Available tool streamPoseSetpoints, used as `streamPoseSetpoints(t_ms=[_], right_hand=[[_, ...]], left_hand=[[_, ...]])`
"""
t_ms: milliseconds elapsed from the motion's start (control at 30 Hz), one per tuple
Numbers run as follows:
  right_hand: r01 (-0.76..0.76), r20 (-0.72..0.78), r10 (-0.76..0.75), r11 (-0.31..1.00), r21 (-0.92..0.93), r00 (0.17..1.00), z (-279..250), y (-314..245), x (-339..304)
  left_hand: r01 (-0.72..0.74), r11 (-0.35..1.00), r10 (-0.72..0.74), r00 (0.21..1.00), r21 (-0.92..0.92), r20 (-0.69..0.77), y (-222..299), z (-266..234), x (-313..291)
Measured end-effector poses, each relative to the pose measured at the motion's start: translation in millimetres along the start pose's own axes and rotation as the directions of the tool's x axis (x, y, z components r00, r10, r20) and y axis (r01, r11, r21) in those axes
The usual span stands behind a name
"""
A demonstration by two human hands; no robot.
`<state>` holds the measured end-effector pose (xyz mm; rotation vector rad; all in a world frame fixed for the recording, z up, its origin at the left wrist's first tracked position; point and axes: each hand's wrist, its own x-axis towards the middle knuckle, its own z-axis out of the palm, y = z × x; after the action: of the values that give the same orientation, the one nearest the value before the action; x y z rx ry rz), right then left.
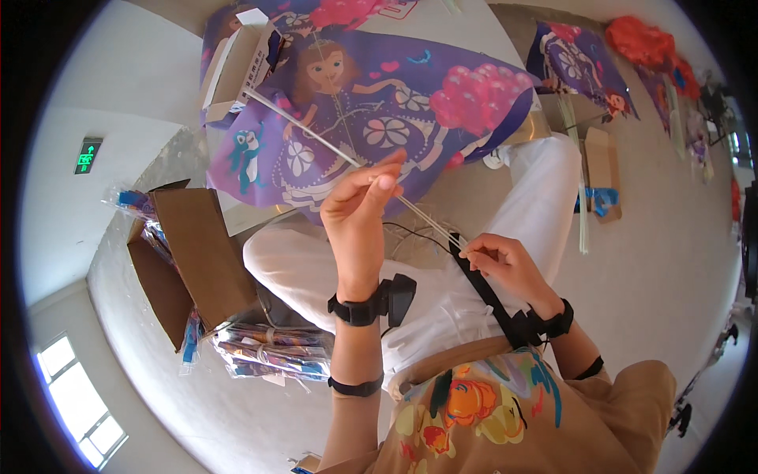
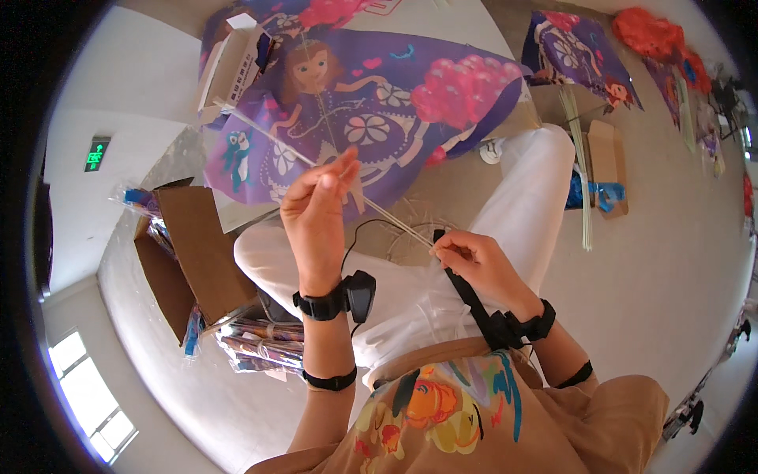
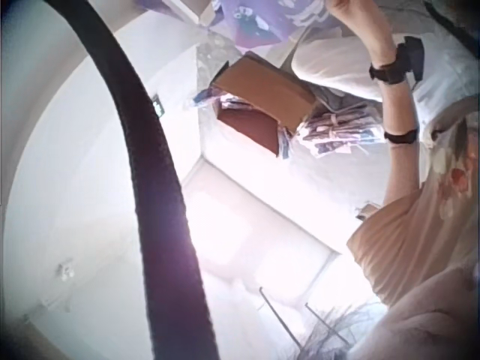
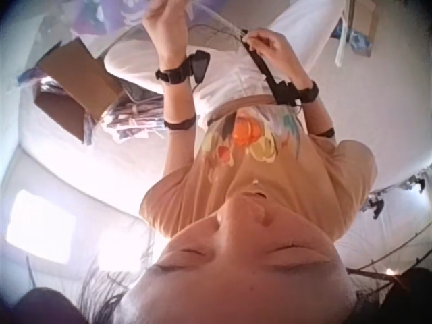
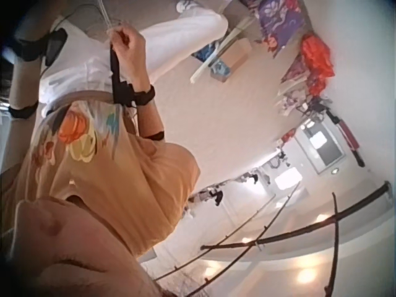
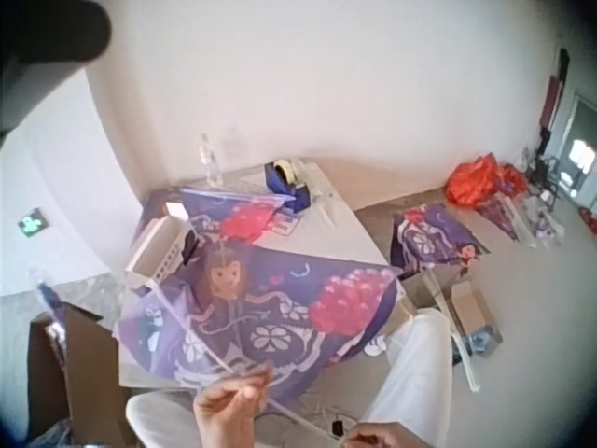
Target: Assembling a toy kite by attaching plastic rods and securing the structure with adhesive tape.
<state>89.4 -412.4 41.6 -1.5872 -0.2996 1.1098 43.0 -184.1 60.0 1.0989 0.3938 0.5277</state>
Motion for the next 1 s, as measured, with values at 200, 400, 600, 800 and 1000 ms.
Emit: streamPoseSetpoints(t_ms=[200,400,600,800,1000], right_hand=[[0.278,0.088,-0.264,0.911,-0.305,0.96,3,-10,10],[0.515,-0.155,-0.493,0.79,0.333,0.856,11,-55,38],[0.471,-0.151,-0.477,0.674,0.57,0.866,-27,-85,38],[0.542,-0.289,-0.46,0.735,0.407,0.84,-46,-77,38],[0.15,-0.36,0.254,0.592,0.792,0.898,-82,52,117]], left_hand=[[-0.224,0.906,0.226,0.973,-0.36,-0.038,9,6,-1],[0.105,0.993,-0.12,0.904,0.058,0.411,39,44,4],[0.392,0.892,-0.45,0.726,0.225,0.52,13,87,8],[0.342,0.895,-0.445,0.741,0.287,0.504,-2,93,16],[0.222,0.847,-0.28,0.959,0.482,0.049,10,48,44]])
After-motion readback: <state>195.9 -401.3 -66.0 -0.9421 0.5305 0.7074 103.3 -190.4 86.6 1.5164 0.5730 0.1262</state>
